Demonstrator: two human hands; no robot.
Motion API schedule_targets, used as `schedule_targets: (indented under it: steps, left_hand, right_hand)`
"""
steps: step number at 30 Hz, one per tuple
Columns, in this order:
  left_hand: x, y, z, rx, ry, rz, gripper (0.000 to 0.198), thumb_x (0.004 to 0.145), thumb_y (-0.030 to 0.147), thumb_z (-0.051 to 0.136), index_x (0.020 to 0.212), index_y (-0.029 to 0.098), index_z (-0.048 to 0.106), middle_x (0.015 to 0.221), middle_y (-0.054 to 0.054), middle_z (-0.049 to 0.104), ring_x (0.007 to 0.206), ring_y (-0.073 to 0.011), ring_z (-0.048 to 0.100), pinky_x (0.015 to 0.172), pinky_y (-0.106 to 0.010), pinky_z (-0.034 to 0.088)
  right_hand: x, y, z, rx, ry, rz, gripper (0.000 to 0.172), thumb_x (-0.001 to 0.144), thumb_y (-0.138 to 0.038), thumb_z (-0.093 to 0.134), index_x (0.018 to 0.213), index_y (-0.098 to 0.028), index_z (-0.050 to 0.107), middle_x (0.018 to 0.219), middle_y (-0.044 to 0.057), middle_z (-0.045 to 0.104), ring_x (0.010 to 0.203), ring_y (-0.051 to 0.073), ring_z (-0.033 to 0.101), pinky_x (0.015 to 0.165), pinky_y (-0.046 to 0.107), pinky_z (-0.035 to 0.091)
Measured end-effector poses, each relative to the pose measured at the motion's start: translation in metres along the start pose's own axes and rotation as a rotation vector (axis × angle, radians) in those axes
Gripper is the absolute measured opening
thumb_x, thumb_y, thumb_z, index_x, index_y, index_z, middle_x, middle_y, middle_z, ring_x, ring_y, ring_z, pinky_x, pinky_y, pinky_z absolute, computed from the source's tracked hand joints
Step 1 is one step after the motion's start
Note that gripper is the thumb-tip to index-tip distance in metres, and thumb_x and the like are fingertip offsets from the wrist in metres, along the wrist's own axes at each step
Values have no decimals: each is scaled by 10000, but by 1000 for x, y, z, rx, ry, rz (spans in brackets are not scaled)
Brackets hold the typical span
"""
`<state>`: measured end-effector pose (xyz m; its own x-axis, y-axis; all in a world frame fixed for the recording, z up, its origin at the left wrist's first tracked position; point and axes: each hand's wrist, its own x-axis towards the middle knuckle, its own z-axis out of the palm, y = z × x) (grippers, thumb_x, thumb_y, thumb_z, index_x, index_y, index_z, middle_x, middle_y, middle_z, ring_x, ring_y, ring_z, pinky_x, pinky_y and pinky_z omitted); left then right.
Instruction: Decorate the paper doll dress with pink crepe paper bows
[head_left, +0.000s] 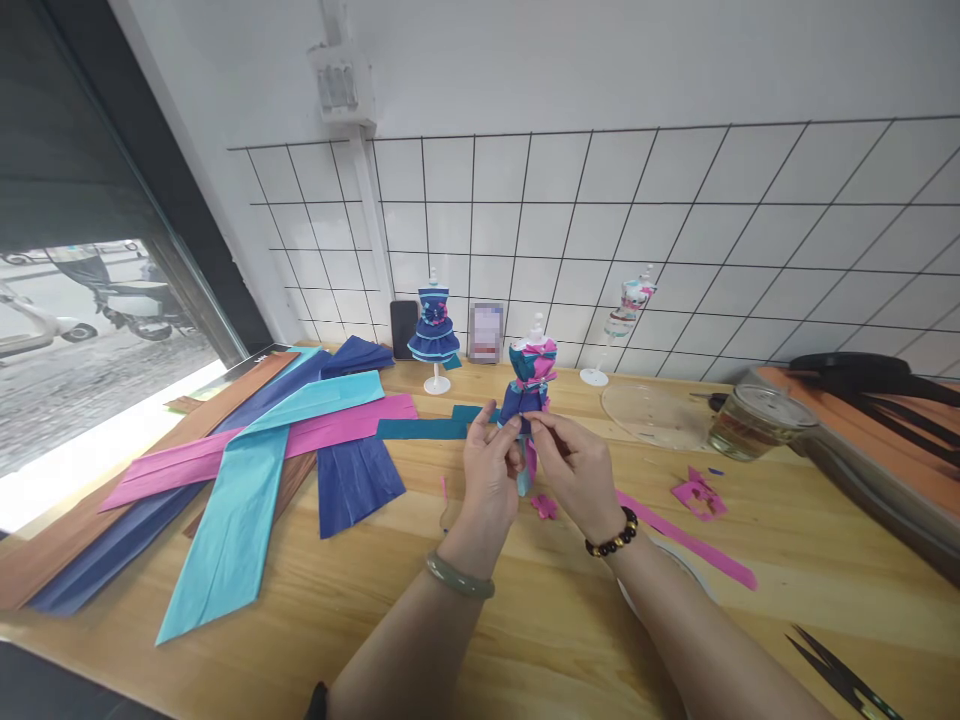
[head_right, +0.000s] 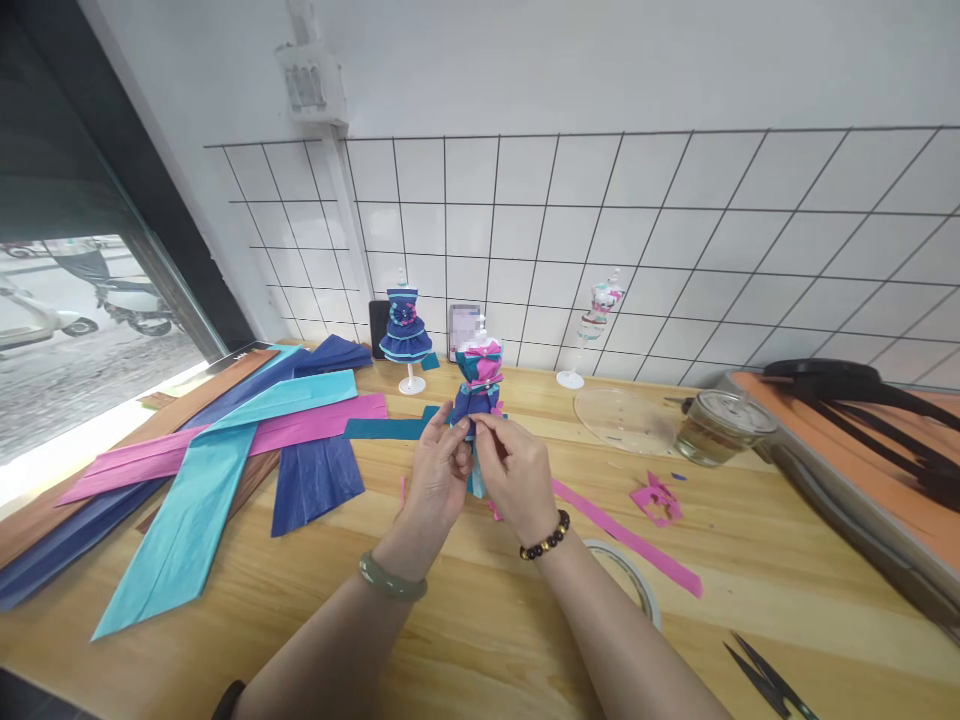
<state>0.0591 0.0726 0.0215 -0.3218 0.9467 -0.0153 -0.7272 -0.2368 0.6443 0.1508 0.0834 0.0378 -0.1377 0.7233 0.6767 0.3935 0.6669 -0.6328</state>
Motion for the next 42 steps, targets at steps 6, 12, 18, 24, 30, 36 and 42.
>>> schedule_targets:
  steps: [6,12,18,24,30,36,42]
  left_hand:
    - [1,-1,0,-11,-9,-1,525,652,207,710,1126,219,486,488,108,369,402,-38,339,425,-168,260]
    - [0,0,0,-15,-14,-6,517,652,207,709,1120,216,491,475,110,368,401,-38,344,426,-166,260]
    - [0,-1,-1,-24,-20,5,506,678,191,689,1139,204,482,487,104,378,413,-35,348,438,-162,278]
    - [0,0,-1,-29,-17,7,480,675,210,691,1114,202,497,477,105,378,404,-38,348,433,-166,275]
    - [-1,3,2,-17,15,-3,507,639,187,717,1098,200,501,479,109,367,397,-35,336,424,-167,257]
    - [-1,2,1,0,15,-4,496,641,206,717,1092,203,511,480,108,374,391,-34,332,412,-169,245]
    - [0,0,-1,-18,0,8,454,666,212,690,1085,204,515,548,83,453,398,-27,355,413,-169,260]
  right_hand:
    - [0,0,1,12,-40,12,236,846,-240,455,907,-171,672,720,45,688,532,132,576,517,246,482]
    - [0,2,1,1,-50,5,235,844,-237,454,913,-173,669,720,45,686,559,143,594,545,254,490]
    - [0,3,0,-17,-65,6,234,845,-238,462,932,-166,667,754,51,692,589,147,614,572,259,500]
    - [0,2,0,-20,-68,-10,238,844,-236,459,936,-167,667,758,52,696,594,148,616,569,258,494]
    - [1,-1,-1,-4,-78,12,239,843,-237,463,938,-163,671,721,40,688,560,138,596,545,254,483]
    - [3,-3,-2,144,-30,155,238,821,-281,494,899,-162,684,791,48,708,667,162,643,598,270,525]
    - [11,-11,-13,225,16,225,236,796,-294,527,893,-148,685,776,55,690,671,166,625,574,273,511]
